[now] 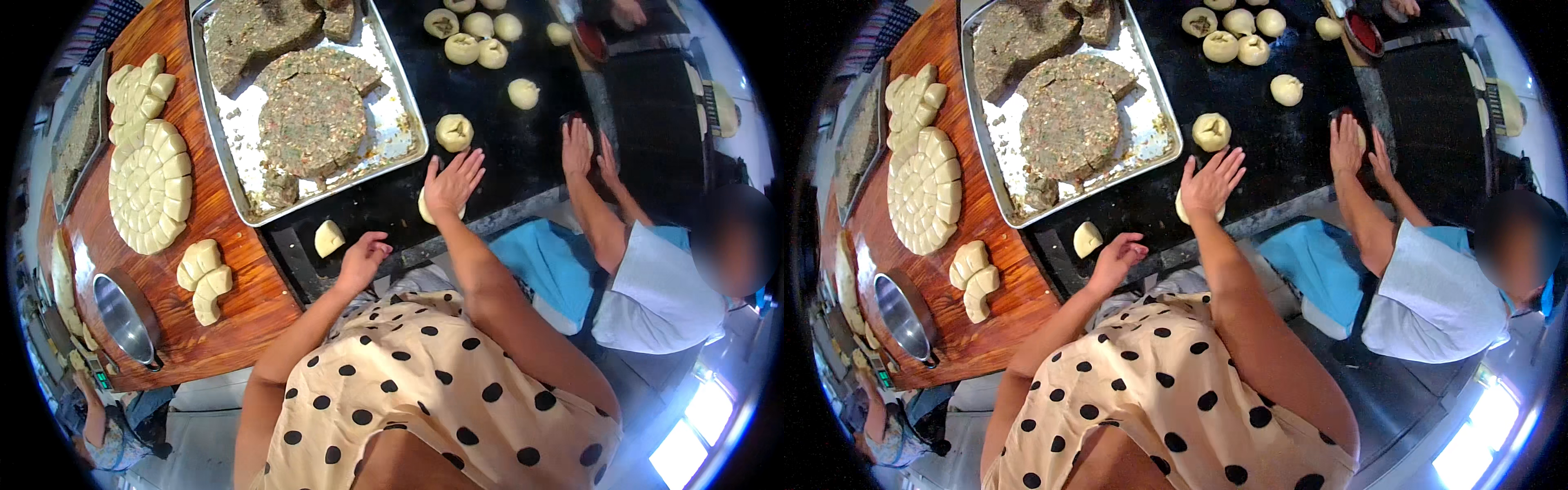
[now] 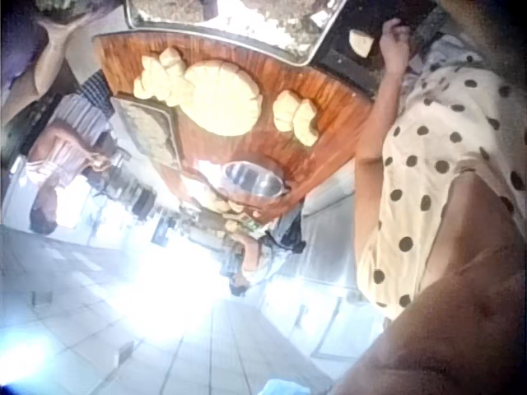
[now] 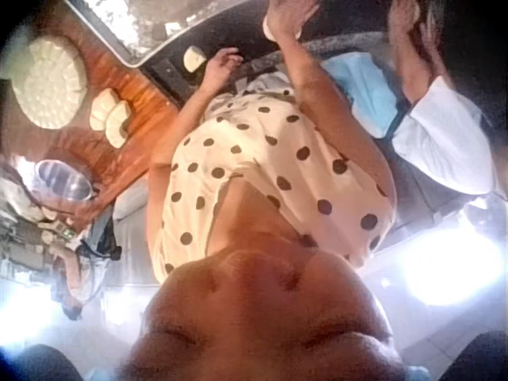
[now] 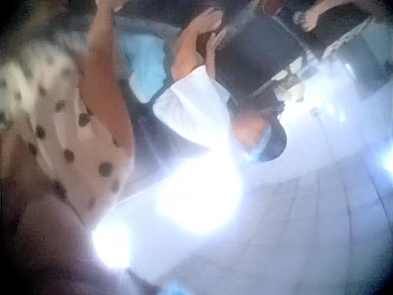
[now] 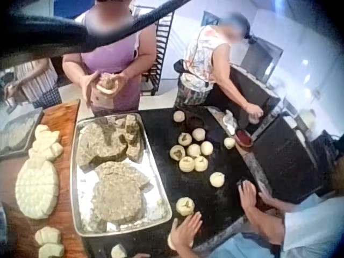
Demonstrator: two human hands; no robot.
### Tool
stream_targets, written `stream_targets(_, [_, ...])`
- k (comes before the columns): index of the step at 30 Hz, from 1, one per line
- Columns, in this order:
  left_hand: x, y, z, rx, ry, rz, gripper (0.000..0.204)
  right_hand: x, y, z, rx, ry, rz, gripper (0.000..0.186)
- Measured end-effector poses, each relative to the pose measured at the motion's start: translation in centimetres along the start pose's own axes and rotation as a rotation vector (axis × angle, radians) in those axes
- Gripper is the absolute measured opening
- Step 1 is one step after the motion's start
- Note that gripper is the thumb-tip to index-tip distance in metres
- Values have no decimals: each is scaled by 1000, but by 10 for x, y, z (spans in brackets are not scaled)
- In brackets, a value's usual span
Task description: The person takes portions of dough from a large pile on a wooden table, flattens them by hand, adds a scoop of meat filling from a tray, and folds the dough to encase the filling, forming rounded buns.
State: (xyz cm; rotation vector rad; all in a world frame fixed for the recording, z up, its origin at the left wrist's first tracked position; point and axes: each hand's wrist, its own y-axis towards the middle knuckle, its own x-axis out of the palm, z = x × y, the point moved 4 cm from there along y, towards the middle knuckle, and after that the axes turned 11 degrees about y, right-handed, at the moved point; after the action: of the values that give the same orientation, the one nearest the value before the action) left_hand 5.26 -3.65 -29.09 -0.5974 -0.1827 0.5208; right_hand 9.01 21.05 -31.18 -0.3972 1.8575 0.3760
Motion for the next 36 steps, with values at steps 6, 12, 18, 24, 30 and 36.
stream_targets(6, [7,-30,23,71,111,-88,28,-5,-12,8,-22,153,16,78])
stream_targets(12, [-8,-39,2,-43,145,-90,28,-19,-51,-16,-212,55,-84,75])
stream_targets(18, [-8,-30,16,-32,63,-104,27,-23,-41,9,-252,183,-36,73])
stream_targets(24, [-7,-27,9,-130,78,-177,26,-21,-46,29,-276,150,-109,66])
stream_targets(30, [-1,-10,32,30,315,-16,25,-46,-52,62,-2,499,-180,65])
stream_targets(36, [1,12,66,150,462,21,26,-31,-14,79,125,538,-614,34])
